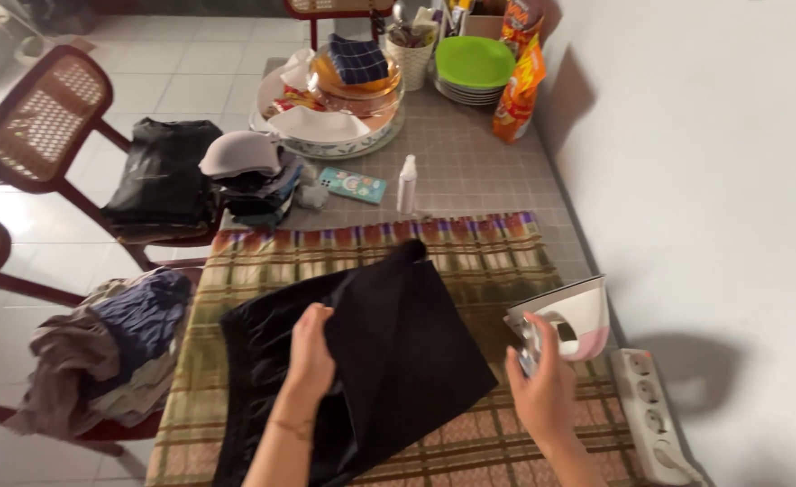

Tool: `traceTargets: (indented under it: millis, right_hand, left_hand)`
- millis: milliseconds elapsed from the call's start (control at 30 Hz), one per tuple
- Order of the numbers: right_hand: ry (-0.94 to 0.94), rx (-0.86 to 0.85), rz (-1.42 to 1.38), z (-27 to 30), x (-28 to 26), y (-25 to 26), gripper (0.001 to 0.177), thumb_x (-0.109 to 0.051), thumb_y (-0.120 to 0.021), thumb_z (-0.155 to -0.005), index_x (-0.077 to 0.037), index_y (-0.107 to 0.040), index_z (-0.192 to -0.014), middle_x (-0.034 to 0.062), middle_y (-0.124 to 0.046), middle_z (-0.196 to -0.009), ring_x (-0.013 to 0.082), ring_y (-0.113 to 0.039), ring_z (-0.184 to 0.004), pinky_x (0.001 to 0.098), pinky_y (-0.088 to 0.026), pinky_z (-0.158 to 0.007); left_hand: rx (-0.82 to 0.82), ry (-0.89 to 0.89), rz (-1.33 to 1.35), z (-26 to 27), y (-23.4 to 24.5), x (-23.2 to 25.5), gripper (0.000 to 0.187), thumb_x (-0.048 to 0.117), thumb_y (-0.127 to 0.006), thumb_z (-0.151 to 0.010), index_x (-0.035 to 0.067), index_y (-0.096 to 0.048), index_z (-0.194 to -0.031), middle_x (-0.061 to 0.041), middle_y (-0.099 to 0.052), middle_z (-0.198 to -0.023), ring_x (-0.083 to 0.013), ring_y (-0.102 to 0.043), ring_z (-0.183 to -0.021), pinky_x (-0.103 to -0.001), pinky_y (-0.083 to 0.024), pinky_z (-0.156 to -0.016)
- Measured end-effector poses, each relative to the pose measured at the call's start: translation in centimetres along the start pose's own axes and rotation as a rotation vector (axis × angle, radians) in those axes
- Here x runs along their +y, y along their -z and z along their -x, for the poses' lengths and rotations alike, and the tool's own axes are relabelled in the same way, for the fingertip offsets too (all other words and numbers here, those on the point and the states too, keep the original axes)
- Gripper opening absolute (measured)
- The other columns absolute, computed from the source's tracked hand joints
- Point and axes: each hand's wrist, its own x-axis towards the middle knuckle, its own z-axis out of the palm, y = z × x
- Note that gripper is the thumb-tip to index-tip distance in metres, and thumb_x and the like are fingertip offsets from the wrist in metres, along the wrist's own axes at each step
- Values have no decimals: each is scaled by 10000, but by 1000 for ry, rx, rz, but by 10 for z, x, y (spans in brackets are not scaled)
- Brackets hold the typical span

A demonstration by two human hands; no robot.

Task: Ironing and folding a black t-shirt and then a pair of black pants.

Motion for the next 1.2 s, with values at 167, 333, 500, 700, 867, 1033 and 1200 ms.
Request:
traceTargets:
  millis: [167,333,500,700,867,1033,1200]
  right_hand:
    - [-56,-85,-77,9,-6,-26,505,-94,-678,-905,-152,-480,-1366,190,-719,-1061,367,-749,-879,422,-574,-686]
    - [-400,-638,39,60,19,-13,648,-160,-662,-895,-356,-437,-1470,145,-776,-853,300,-799,-717,415,-597,-610]
    - [-566,-606,240,93,99,-7,666,-193,-695,-904,-366,-377,-1462,186,-753,-922,370,-772,-852,489,-569,-739]
    - [-398,-644,259,122,159,-24,906,-72,-708,-818,-272,-253,-1575,258,-631,-1170,420,-656,-1092,507,-521,-920]
    - [-381,-92,86,67,191,-7,934,-241,-883,-776,-50,-298,-1478,248,-621,-1144,362,-648,-1040,472,-539,-844]
    - [-426,-65,-72,12,195,-1,424,-253,-753,-919,-8,-661,-1252,147,-762,-1031,246,-720,-894,381,-538,-835]
    - [-288,-288,-222,-58,133,3,482,-324,-727,-898,-7,-642,-1250,137,-762,-985,251,-695,-846,341,-531,-751]
  left_hand:
    - [-201,28,8,-5,50,31,308,215,-609,-1114,149,-499,-834,12,-510,-852,-126,-503,-765,-329,-457,-683]
    - [-12,182,94,41,26,72,289,305,-495,-1052,122,-578,-845,-11,-593,-834,-151,-580,-759,-335,-492,-696]
    - [74,212,70,60,27,76,97,207,-537,-982,203,-510,-889,4,-630,-868,-176,-656,-806,-353,-528,-736]
    - [17,-34,-345,-37,25,29,186,274,-571,-1065,100,-583,-1000,18,-504,-815,-103,-482,-732,-317,-427,-643]
    - [65,-183,-882,-37,-46,72,339,348,-515,-1074,49,-500,-1234,-134,-600,-856,-250,-560,-745,-406,-480,-709]
    - [32,-564,-993,-36,26,7,838,387,-777,-962,-70,-260,-1437,-342,-500,-1322,-509,-542,-1122,-504,-498,-916]
    - [54,-137,-1625,97,34,28,1170,428,-935,-686,67,-226,-1543,-276,-340,-1522,-426,-357,-1342,-584,-326,-1044]
